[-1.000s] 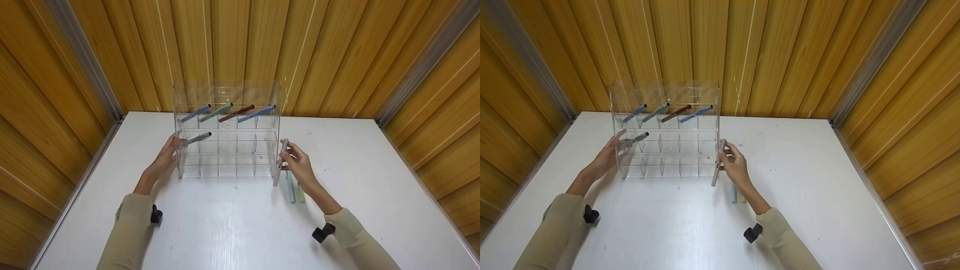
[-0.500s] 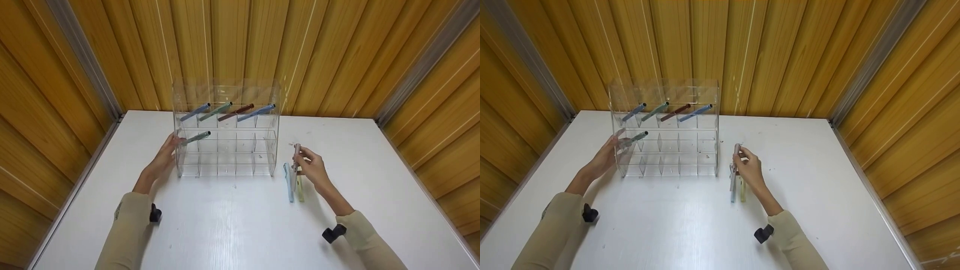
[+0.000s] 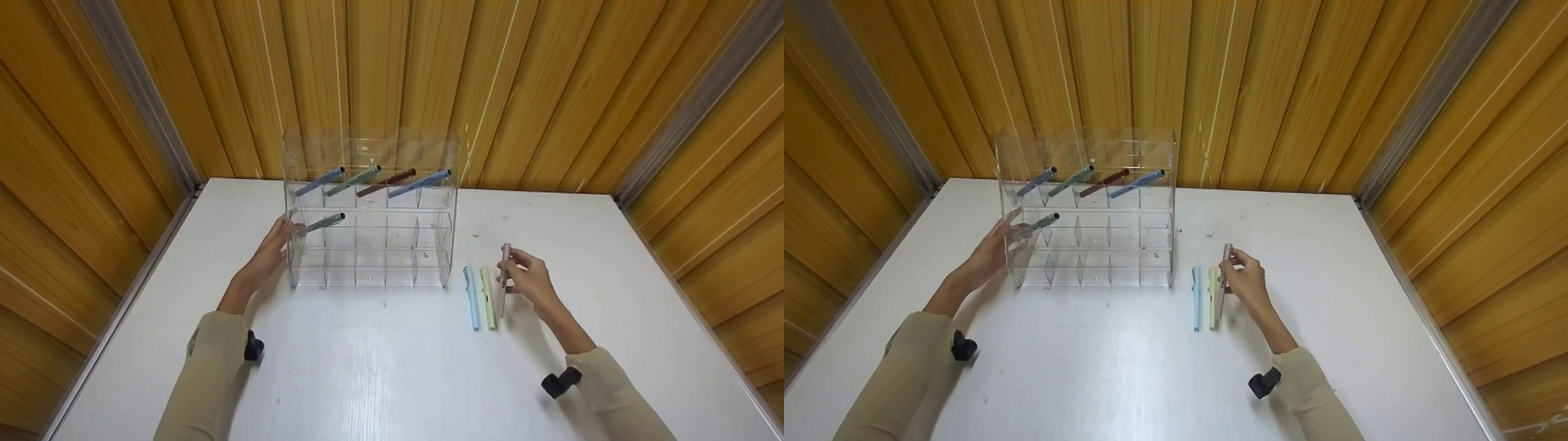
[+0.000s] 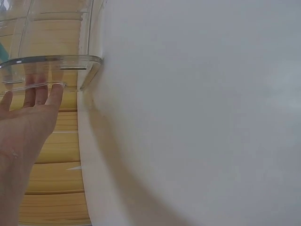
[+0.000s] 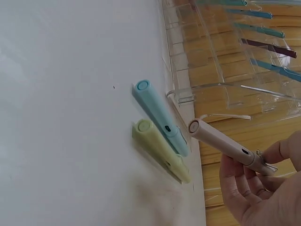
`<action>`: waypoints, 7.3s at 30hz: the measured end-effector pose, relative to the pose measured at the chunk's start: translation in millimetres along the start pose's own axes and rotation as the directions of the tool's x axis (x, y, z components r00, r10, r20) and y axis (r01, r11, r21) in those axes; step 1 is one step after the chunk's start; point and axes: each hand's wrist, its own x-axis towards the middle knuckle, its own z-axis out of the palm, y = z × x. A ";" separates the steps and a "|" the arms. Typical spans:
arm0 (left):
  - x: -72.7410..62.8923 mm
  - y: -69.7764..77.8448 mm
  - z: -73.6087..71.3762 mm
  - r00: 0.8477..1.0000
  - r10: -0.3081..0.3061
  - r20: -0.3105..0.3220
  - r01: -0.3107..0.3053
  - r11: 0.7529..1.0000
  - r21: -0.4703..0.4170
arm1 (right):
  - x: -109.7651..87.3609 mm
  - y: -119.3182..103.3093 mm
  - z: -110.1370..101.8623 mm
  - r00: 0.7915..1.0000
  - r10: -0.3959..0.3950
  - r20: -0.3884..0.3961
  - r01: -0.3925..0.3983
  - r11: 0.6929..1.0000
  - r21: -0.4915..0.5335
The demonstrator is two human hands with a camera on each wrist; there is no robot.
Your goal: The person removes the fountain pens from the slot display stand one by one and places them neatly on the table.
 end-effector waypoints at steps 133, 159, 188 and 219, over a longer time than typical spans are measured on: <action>-4.3 -3.3 1.7 0.999 0.038 0.008 -0.037 0.998 -0.059 | 11.2 -75.7 104.7 0.867 -0.309 0.392 0.307 0.949 0.069; -4.2 -5.2 -1.4 1.000 0.018 -0.004 -0.018 1.000 -0.018 | 24.7 -109.3 204.6 0.826 -0.470 0.312 0.372 0.869 0.325; 0.8 -6.9 1.4 1.000 0.022 0.003 -0.022 0.999 -0.030 | 38.9 -125.1 255.9 0.894 -0.341 0.291 0.170 0.858 0.484; 11.1 -3.9 3.5 0.999 0.042 -0.007 -0.042 0.998 -0.050 | 33.6 -140.9 181.9 0.893 -0.448 0.041 0.368 0.779 0.508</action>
